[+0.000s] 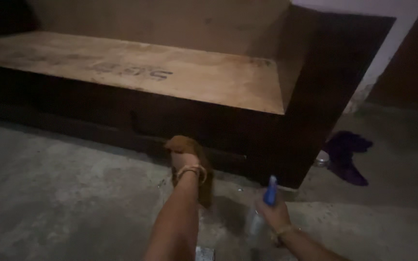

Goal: The person cleans the wooden frame of a large piece of furniture, spraying liquid from a bottle onto the surface and wiping it down with a brown cloth, including the side panels and lower edges.

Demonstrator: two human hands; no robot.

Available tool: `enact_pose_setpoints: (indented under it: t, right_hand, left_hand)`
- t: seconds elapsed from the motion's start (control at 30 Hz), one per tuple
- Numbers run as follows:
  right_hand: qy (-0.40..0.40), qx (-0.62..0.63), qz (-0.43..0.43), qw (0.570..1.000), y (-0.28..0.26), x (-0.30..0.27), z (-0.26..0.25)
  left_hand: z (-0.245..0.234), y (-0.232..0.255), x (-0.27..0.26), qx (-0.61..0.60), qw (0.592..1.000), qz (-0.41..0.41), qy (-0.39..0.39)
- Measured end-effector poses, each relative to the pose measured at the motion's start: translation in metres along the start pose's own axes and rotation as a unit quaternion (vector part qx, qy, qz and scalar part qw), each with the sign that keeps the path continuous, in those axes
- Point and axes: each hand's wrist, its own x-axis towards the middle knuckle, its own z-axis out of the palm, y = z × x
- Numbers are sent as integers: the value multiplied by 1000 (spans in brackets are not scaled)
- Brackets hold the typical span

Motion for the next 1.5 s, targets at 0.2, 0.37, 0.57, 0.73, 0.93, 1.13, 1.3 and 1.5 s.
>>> enact_pose_setpoints:
  t: [0.2, 0.37, 0.57, 0.73, 0.93, 1.13, 1.3, 1.5]
  right_hand:
    - [22, 34, 74, 996, -144, 10, 57]
    - [53, -161, 114, 979, -188, 29, 70]
    - [17, -278, 54, 959, -174, 77, 75]
    - [27, -282, 18, 959, -174, 67, 90]
    - [47, -254, 113, 959, -189, 47, 114]
    - [58, -123, 232, 963, -188, 58, 153]
    - [71, -156, 202, 964, -162, 58, 171]
    - [22, -156, 228, 961, -151, 42, 155]
  left_hand:
    - [25, -37, 5, -40, 999, -30, 2]
    - [61, -58, -6, -47, 996, -73, -19]
    - [57, -71, 7, -37, 997, -72, -4]
    - [2, -62, 13, -151, 984, -95, 0]
    - [-48, -47, 56, -207, 975, -79, 21]
    - [-43, -12, 91, -195, 979, -47, 38]
    - [-34, -13, 102, -193, 979, -49, 31]
    - [-33, -20, 127, -193, 980, -46, 9]
